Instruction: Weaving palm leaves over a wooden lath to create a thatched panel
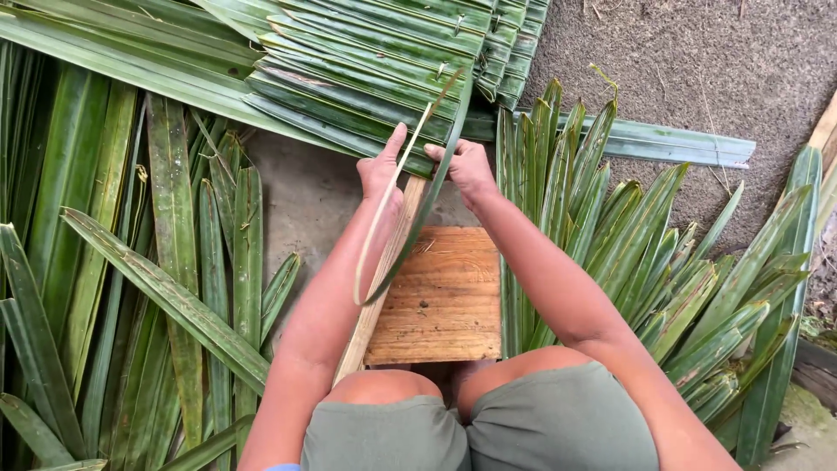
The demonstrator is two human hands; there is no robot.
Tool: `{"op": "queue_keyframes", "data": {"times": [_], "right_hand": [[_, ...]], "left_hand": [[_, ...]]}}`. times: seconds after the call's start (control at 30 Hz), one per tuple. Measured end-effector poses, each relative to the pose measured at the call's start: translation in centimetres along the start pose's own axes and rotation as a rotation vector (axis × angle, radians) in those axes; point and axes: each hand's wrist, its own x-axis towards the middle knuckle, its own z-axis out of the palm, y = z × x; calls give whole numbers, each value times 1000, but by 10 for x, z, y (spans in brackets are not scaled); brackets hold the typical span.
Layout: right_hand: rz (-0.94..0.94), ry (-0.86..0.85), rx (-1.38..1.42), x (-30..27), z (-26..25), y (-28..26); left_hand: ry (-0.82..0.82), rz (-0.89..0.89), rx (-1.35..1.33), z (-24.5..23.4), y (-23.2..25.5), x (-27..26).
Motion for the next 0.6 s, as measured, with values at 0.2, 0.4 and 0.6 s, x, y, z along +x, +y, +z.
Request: {"op": "queue_keyframes", "data": {"times": [0.2, 0.4, 0.6], "right_hand": [[-36, -6, -29, 6, 0, 14], [-15, 12, -26, 8, 1, 17], [-17, 33, -17, -6, 8, -1]], "left_hand": [[8, 6, -23, -49, -35, 14], [-118, 234, 81, -26, -32, -30], [-46, 192, 300, -44, -73, 30]]}}
